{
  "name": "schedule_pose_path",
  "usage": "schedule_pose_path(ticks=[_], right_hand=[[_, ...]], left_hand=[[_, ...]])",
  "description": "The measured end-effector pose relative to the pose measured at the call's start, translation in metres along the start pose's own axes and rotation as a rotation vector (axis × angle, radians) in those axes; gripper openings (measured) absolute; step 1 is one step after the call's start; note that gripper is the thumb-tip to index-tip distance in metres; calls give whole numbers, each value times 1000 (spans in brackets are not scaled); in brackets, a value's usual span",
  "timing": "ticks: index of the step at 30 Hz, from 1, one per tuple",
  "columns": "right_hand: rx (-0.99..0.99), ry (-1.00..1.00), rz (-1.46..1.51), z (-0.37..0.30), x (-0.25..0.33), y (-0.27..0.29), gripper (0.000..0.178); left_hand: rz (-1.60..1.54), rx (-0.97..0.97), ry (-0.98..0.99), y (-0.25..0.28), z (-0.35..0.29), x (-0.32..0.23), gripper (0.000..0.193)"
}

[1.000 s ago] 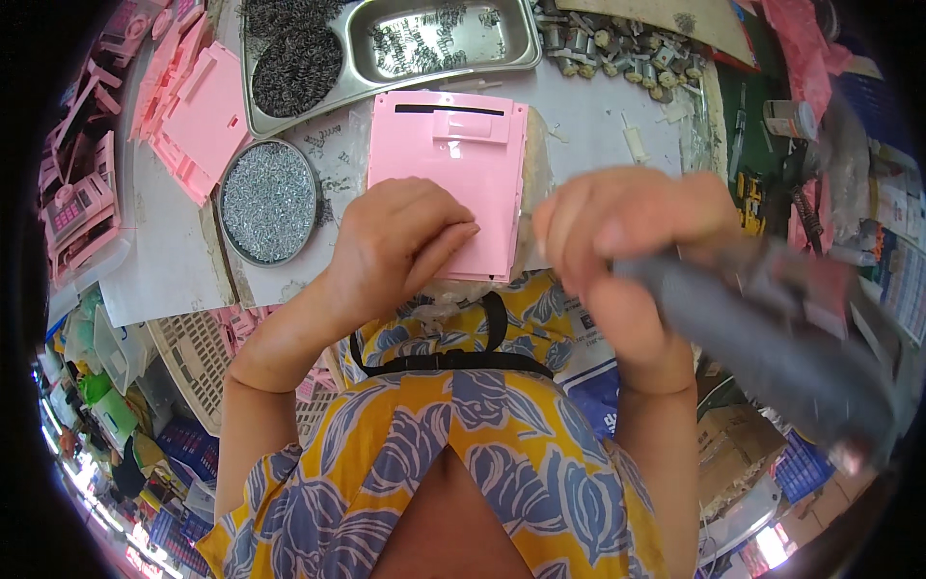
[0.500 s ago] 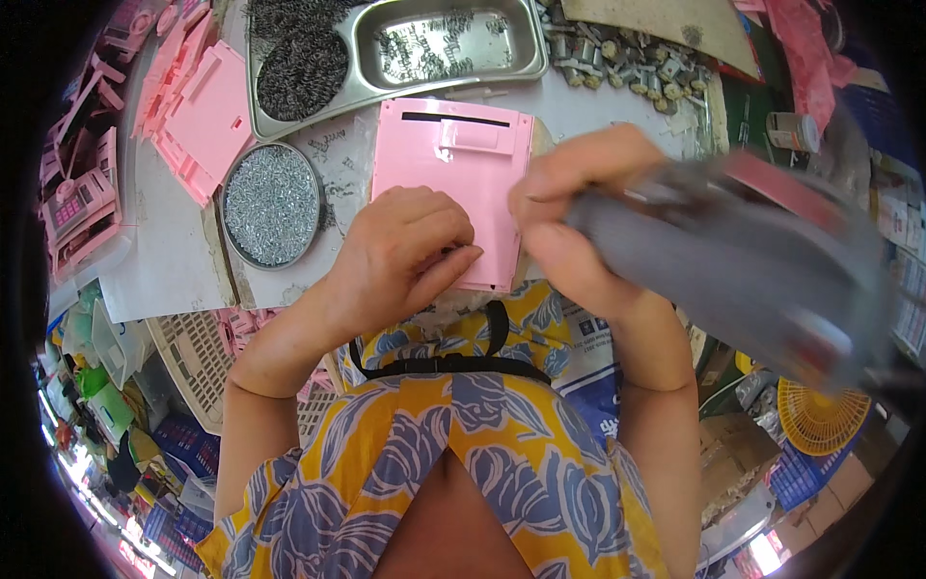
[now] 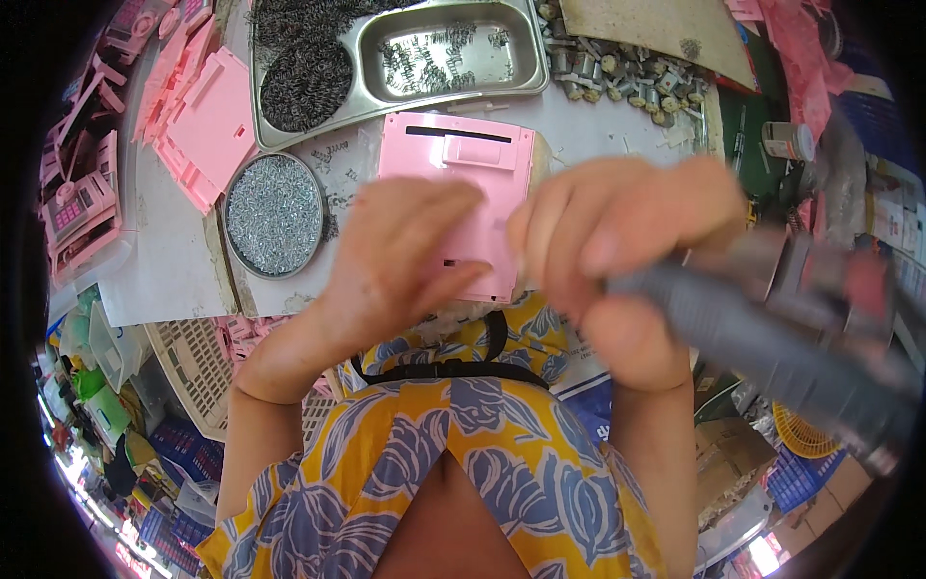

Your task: Assembling internal electronic components and soldering wires inside a pink plastic toy casing.

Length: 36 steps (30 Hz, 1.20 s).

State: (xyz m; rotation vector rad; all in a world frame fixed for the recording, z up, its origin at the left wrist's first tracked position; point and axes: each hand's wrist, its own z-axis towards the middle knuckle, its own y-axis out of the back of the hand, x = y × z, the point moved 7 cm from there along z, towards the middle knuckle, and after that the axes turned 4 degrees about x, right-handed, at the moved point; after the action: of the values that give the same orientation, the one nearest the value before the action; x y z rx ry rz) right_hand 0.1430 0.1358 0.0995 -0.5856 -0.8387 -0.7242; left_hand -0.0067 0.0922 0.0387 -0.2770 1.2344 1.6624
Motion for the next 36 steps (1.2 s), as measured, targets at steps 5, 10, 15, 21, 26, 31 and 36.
schedule_pose_path(ticks=[5,10,15,21,26,31,36], right_hand=[[-99,80,-47,10,-35,53,21],[-124,-43,-138,6,-58,53,12],[-44,-126,-377,9,-68,48,16],[-27,-143,-171,33,-52,51,18],[72,-92,25,47,-20,-3,26],[130,-120,155,41,-27,-49,37],[81,-100,129,40,-27,-55,35]], left_hand=[[405,-23,435,83,-35,79,22],[589,253,498,86,-65,91,13],[523,156,536,91,-67,100,13],[560,134,545,105,-75,111,16],[388,-88,231,91,-51,66,9],[-18,-7,153,44,-33,32,17],[-123,-50,161,36,-32,31,17]])
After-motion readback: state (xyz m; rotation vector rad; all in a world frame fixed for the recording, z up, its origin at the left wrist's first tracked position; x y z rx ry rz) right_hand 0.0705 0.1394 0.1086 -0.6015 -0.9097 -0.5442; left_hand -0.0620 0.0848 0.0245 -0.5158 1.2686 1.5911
